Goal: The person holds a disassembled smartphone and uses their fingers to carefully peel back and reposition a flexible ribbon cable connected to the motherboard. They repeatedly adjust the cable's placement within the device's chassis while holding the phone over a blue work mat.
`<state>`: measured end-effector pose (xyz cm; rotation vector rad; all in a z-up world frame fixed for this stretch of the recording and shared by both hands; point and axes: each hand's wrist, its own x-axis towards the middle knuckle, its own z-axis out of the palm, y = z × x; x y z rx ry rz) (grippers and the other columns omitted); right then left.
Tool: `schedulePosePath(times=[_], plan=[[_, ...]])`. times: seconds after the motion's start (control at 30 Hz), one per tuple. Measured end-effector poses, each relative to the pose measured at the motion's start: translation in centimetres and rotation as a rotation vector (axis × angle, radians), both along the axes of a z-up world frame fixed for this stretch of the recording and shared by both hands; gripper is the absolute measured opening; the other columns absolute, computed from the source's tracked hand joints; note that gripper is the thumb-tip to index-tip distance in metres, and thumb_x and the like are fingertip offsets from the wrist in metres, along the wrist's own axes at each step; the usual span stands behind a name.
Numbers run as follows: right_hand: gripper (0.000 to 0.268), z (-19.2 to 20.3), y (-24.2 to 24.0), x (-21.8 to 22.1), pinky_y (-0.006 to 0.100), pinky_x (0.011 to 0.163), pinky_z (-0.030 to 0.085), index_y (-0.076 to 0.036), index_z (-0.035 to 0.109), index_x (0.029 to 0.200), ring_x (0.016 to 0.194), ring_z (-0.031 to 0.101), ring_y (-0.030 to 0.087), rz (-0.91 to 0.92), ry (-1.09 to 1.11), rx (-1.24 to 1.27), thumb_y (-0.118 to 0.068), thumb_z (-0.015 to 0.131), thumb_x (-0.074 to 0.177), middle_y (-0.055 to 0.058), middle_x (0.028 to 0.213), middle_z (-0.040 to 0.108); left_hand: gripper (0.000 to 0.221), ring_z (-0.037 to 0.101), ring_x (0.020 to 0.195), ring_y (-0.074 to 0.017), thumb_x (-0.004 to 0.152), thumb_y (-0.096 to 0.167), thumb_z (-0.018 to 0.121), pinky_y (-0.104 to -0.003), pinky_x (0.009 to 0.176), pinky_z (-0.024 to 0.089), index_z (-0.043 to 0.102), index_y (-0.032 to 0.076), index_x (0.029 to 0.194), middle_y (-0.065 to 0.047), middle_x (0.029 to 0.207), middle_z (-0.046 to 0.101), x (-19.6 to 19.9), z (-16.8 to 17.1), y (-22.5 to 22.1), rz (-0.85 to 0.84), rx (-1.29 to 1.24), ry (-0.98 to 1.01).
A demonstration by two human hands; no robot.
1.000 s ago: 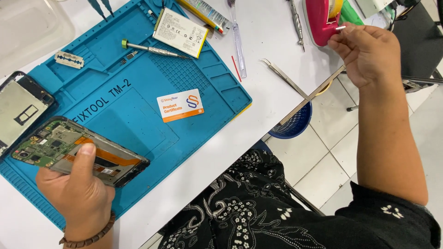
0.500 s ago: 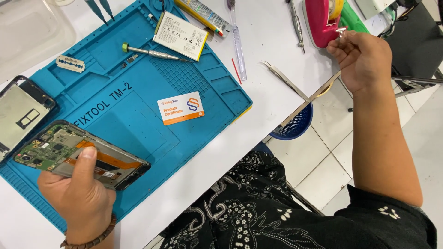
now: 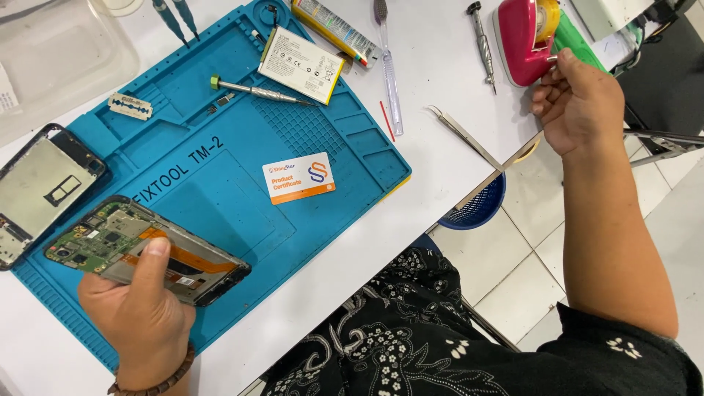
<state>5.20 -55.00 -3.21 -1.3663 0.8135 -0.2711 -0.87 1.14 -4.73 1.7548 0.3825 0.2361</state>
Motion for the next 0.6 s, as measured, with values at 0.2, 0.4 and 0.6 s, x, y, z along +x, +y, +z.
schedulePosePath(times=[0.2,0.4,0.6], plan=[[0.031,-3.1,-2.7,-0.6,0.022,0.059,0.052,-0.015,0.058,0.090,0.067,0.062,0.012,0.041,-0.035,-0.031,-0.028,0.073,0.114,0.003,0.080,0.061,0.021,0.055,0.083,-0.0161,0.104,0.015,0.068,-0.040,0.075,0.051,0.057,0.014,0.085,0.001,0.087,0.059,0.7,1.5,-1.1,-0.092,-0.096,-0.049],[0.021,-18.2,-20.5,-0.8,0.011,0.086,0.049,-0.026,0.065,0.120,0.100,0.061,-0.001,0.319,-0.149,0.135,-0.046,0.065,0.113,-0.016,0.110,0.067,0.035,0.047,0.064,-0.0107,0.101,0.015,0.066,-0.033,0.063,0.044,0.052,0.019,0.069,0.006,0.067,0.051,1.2,3.0,-1.1,-0.179,-0.137,-0.069],[0.019,-18.7,-21.2,0.3,0.007,0.090,0.051,-0.026,0.061,0.121,0.101,0.061,-0.006,0.380,-0.127,0.009,-0.045,0.061,0.120,-0.017,0.102,0.062,0.004,0.069,0.086,-0.0163,0.097,0.016,0.070,-0.033,0.077,0.061,0.072,0.013,0.095,0.001,0.090,0.072,1.3,3.0,-1.2,-0.170,-0.243,-0.061]])
